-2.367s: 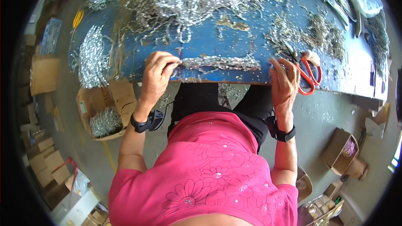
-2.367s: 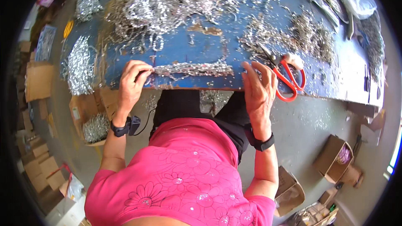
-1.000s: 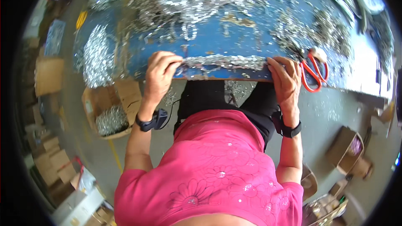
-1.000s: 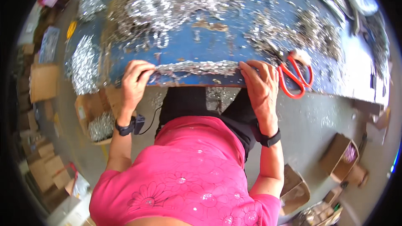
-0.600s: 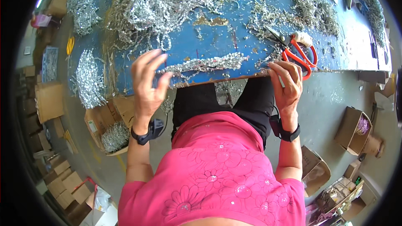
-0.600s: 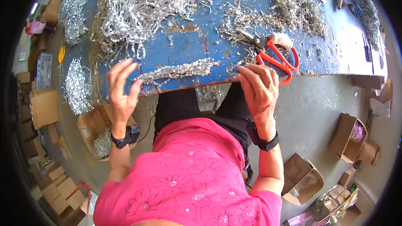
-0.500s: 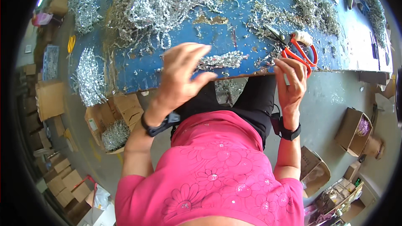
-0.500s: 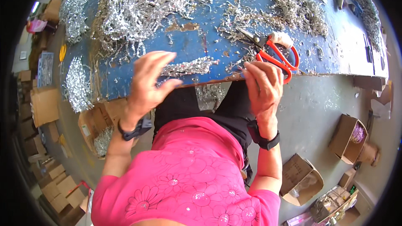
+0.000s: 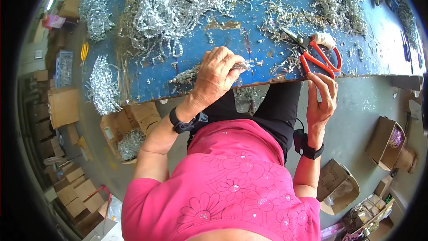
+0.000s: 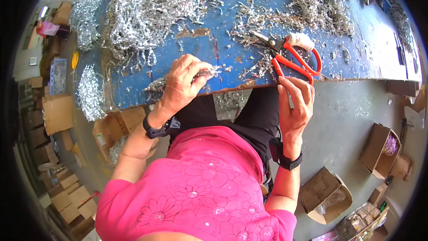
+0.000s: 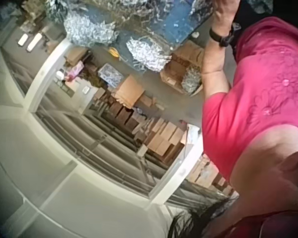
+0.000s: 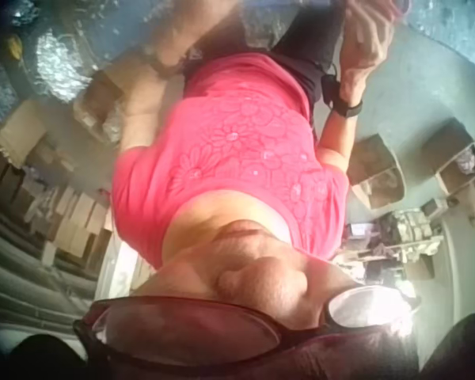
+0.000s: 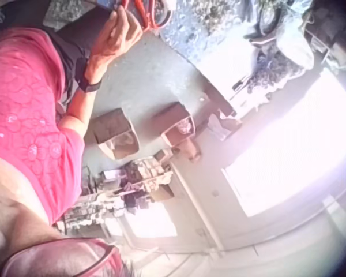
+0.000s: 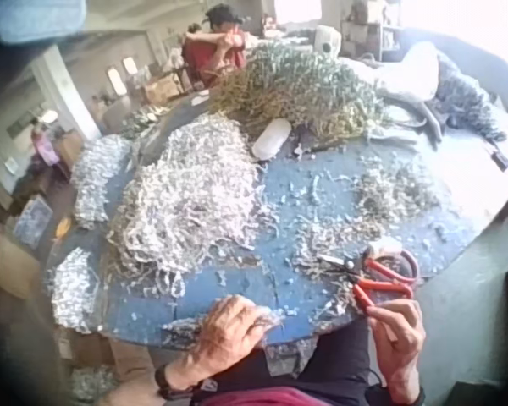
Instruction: The recorder is trimming and organizing silver tinsel-like strands at a factory workbench using scissors.
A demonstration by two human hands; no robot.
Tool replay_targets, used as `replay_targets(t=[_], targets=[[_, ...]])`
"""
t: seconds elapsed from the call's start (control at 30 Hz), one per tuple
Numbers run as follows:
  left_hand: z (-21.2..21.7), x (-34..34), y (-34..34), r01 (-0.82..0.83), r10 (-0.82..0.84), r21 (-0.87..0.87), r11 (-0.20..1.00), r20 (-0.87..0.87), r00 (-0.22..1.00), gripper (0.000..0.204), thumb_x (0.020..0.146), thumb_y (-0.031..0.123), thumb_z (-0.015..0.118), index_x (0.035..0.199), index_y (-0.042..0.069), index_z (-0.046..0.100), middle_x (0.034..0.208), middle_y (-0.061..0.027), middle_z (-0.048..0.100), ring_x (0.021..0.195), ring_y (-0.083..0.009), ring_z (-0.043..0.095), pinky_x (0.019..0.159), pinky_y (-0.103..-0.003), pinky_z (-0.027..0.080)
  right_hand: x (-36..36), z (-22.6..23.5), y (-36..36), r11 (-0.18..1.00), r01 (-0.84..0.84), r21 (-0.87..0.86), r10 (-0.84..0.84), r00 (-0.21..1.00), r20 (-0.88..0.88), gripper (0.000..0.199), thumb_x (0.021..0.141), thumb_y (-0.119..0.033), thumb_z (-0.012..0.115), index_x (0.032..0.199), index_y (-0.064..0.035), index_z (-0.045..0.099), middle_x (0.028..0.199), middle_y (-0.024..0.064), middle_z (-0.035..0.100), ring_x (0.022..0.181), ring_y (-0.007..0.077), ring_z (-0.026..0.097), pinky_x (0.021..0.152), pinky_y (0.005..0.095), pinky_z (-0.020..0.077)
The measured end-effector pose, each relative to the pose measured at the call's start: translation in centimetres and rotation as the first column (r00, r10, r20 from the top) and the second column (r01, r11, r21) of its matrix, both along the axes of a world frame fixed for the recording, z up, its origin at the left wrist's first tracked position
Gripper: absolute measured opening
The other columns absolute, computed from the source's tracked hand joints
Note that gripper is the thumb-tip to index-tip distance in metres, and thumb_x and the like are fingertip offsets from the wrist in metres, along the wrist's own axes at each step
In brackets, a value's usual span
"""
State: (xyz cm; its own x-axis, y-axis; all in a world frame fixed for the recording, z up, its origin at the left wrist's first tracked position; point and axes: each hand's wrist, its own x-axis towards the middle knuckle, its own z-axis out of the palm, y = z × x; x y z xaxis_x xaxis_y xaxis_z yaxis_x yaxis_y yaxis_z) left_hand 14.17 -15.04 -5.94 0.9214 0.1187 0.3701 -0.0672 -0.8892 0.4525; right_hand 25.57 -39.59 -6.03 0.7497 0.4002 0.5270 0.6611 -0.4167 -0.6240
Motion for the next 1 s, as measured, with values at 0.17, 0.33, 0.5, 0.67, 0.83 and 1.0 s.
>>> replay_targets(t=[0.17,0.33,0.5,0.67,0.83,1.0], targets=[[1.5,-0.5,1.4,-0.036,0.033,-0.433,0.901,-0.015,0.999,0.018,0.080,0.010,0.069,0.096,0.006,0.061,0.084,-0.0043,0.054,0.073,-0.0170,0.056,0.066,-0.028,0.044,-0.3,0.9,0.2,0.999,-0.030,-0.011,0.031,0.999,0.043,0.022,0.077,0.002,0.068,0.097,-0.0045,0.069,0.094,0.0085,0.064,0.090,0.0230,0.059,0.083,0.0339,0.0452],[3.7,-1.8,3.7,-0.129,0.048,-0.849,0.512,-0.121,0.991,0.017,0.086,0.016,0.067,0.097,0.003,0.063,0.083,0.0024,0.057,0.070,-0.0050,0.050,0.064,-0.021,0.042,-1.4,1.6,1.1,0.996,-0.093,0.002,0.092,0.994,0.053,0.019,0.077,0.002,0.067,0.096,-0.0035,0.068,0.095,0.0089,0.064,0.090,0.0248,0.059,0.083,0.0347,0.0452],[4.2,-3.9,6.8,0.083,0.084,-0.991,0.109,0.092,0.992,0.015,0.090,0.015,0.062,0.099,0.003,0.062,0.092,0.0003,0.063,0.083,-0.0078,0.058,0.077,-0.022,0.045,-2.0,2.0,2.5,0.992,-0.126,-0.004,0.126,0.989,0.082,0.016,0.079,0.001,0.065,0.094,-0.0026,0.068,0.093,0.0096,0.064,0.089,0.0251,0.058,0.081,0.0350,0.0455],[5.1,-6.2,8.0,0.158,0.193,-0.985,-0.066,0.142,0.971,0.021,0.094,0.018,0.056,0.104,0.000,0.061,0.097,-0.0085,0.064,0.088,-0.0152,0.060,0.079,-0.029,0.048,-2.3,2.0,3.6,0.984,-0.177,-0.004,0.177,0.982,0.073,0.015,0.081,0.002,0.063,0.096,-0.0009,0.067,0.095,0.0117,0.063,0.090,0.0265,0.059,0.083,0.0353,0.0452],[6.2,-8.6,10.4,0.187,0.224,-0.972,0.143,0.215,0.951,0.025,0.095,0.026,0.053,0.105,0.004,0.059,0.097,-0.0084,0.065,0.089,-0.0155,0.061,0.077,-0.025,0.047,-2.2,1.2,2.6,0.987,-0.156,-0.026,0.158,0.983,0.094,0.015,0.086,0.001,0.059,0.100,0.0013,0.066,0.097,0.0129,0.062,0.093,0.0273,0.058,0.084,0.0369,0.0455],[10.8,-15.4,16.4,0.277,0.469,-0.863,0.423,0.471,0.747,0.021,0.094,0.013,0.052,0.108,-0.001,0.057,0.103,-0.0148,0.065,0.096,-0.0212,0.062,0.086,-0.035,0.049,-1.4,0.8,2.4,0.976,-0.200,-0.087,0.212,0.965,0.154,0.016,0.088,-0.001,0.057,0.101,0.0019,0.065,0.098,0.0133,0.062,0.094,0.0269,0.058,0.087,0.0374,0.0447]])
